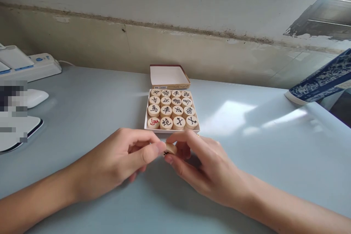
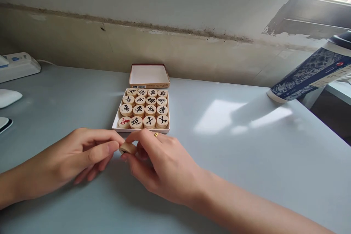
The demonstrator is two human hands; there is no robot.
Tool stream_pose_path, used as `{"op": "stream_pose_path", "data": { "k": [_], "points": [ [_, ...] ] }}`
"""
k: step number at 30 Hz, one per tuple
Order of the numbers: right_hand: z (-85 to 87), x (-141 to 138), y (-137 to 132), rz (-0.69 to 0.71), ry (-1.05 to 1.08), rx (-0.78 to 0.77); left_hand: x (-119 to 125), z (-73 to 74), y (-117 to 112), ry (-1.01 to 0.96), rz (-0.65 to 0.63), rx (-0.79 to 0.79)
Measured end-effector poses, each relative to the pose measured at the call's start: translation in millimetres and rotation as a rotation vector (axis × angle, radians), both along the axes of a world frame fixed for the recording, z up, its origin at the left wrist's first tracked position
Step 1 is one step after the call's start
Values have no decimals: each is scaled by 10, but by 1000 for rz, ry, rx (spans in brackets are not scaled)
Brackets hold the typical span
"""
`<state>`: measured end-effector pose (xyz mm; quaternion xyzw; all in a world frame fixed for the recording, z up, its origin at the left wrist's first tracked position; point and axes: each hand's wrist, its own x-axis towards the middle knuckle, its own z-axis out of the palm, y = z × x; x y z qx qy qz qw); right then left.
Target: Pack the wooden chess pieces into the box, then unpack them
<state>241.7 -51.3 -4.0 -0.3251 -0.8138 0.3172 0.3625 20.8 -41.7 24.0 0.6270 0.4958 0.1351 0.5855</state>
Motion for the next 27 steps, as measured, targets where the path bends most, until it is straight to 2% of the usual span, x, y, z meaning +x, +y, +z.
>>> {"op": "stream_pose_path", "data": {
  "k": [3,9,15,22,27],
  "points": [
    [-20,10,-5,32,-1,17,-16,-29,2,5,-5,-104],
    [-36,23,2,53,13,54,-3,-44,54,-155,-31,-243],
    [-6,23,-11,39,11,72,-1,11,46,-164,-27,-166],
    [16,0,12,37,22,-98,18,-34,27,-91,-18,-30],
    [14,4,23,25,43,-124,-14,-53,36,-58,-14,-62]
  ]
}}
